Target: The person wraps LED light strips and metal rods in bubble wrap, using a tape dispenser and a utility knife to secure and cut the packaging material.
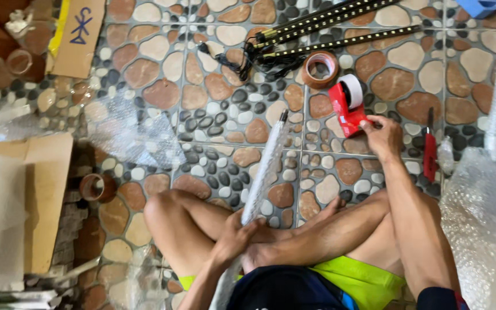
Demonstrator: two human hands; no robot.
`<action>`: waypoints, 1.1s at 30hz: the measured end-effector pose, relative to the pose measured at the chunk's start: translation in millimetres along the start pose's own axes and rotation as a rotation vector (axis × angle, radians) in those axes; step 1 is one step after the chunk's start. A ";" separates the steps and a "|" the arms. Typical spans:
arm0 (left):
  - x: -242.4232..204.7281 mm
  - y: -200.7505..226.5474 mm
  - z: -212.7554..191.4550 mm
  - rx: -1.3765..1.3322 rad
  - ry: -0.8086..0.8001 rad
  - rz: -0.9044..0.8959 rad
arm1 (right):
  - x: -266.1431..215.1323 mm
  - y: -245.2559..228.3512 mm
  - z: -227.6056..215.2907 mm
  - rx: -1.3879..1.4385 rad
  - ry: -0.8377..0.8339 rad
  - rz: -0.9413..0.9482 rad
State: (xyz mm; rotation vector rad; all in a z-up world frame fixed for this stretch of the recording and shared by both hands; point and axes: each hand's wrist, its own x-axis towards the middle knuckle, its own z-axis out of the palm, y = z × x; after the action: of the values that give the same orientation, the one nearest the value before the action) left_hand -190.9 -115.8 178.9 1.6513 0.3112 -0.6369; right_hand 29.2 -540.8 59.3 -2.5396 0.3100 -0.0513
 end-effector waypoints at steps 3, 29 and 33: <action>12.3 -5.3 21.6 -0.137 0.041 0.030 | 0.1 -8.0 3.0 0.161 -0.003 0.159; 10.5 -27.9 36.5 -0.705 -0.153 -0.152 | -131.5 -181.8 59.3 0.676 -0.387 0.072; 11.2 -5.1 34.1 -0.963 -0.384 -0.383 | -119.2 -152.5 68.3 0.912 -0.350 -0.085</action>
State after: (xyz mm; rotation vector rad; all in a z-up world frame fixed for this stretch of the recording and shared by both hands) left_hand -192.4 -149.6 166.0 0.5334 0.5495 -0.8867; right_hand -47.7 -353.0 89.9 -1.6128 0.0153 0.1802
